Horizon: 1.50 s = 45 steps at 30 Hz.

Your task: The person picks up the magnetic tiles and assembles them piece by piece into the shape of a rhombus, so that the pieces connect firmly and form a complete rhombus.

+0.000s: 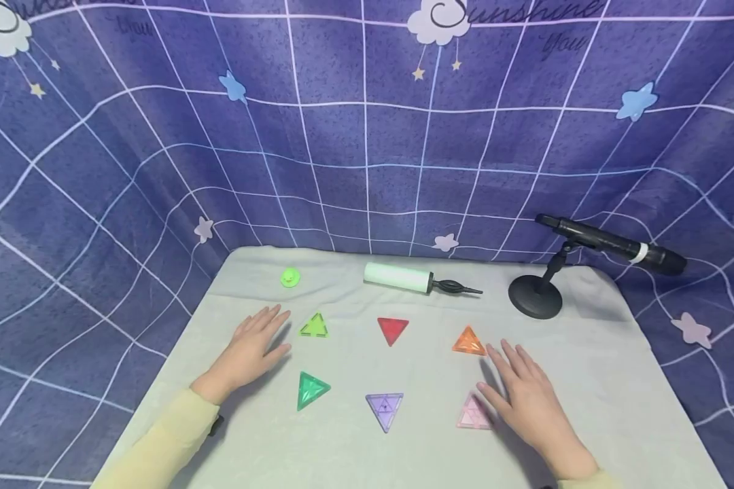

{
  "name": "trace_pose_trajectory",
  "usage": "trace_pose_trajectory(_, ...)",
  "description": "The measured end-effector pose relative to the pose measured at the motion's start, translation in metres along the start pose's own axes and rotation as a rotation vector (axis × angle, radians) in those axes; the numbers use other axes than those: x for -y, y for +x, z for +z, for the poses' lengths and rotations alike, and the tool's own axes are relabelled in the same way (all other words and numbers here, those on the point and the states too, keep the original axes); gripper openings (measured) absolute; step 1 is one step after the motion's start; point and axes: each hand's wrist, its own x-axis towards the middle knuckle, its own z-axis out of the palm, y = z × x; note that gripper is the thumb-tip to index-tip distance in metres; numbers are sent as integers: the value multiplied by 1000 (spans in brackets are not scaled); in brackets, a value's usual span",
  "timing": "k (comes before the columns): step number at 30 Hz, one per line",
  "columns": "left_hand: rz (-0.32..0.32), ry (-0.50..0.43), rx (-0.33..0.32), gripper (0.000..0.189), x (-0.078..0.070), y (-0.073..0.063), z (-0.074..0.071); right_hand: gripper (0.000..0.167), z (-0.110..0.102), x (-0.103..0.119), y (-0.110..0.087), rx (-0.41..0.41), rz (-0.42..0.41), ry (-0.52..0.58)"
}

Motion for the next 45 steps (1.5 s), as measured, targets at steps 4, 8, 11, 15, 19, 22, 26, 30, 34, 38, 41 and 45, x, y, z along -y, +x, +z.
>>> trace_pose_trajectory(4,2,-1,9,67,-4,-2,3,70,9,11,7,11,-10,1)
trace_pose_trajectory(8,12,-4,7,67,-6,0,6,70,18,16,13,5,-38,9)
trace_pose_trajectory(11,17,-6,10,68,-6,2,8,69,22,20,17,4,-58,16)
trace_pose_trajectory(15,20,-3,17,66,-6,5,11,68,25,31,24,14,-72,17)
trace_pose_trajectory(19,27,-9,21,65,-9,8,12,68,29,41,30,16,-92,24)
trace_pose_trajectory(22,38,-27,12,63,-12,10,12,68,32,48,35,22,-111,31)
trace_pose_trajectory(26,45,-35,-1,61,-13,13,13,68,38,57,40,36,-131,34)
trace_pose_trajectory(30,38,-31,9,60,-13,18,15,67,45,68,43,58,-136,42)
trace_pose_trajectory(34,28,-31,27,60,-13,22,17,66,52,80,47,82,-149,60)
trace_pose_trajectory(38,18,-23,38,59,-14,25,19,66,59,93,51,91,-187,76)
trace_pose_trajectory(41,16,-24,42,59,-15,27,20,66,63,102,55,96,-213,82)
trace_pose_trajectory(45,21,-26,35,57,-16,30,23,66,70,113,58,106,-239,86)
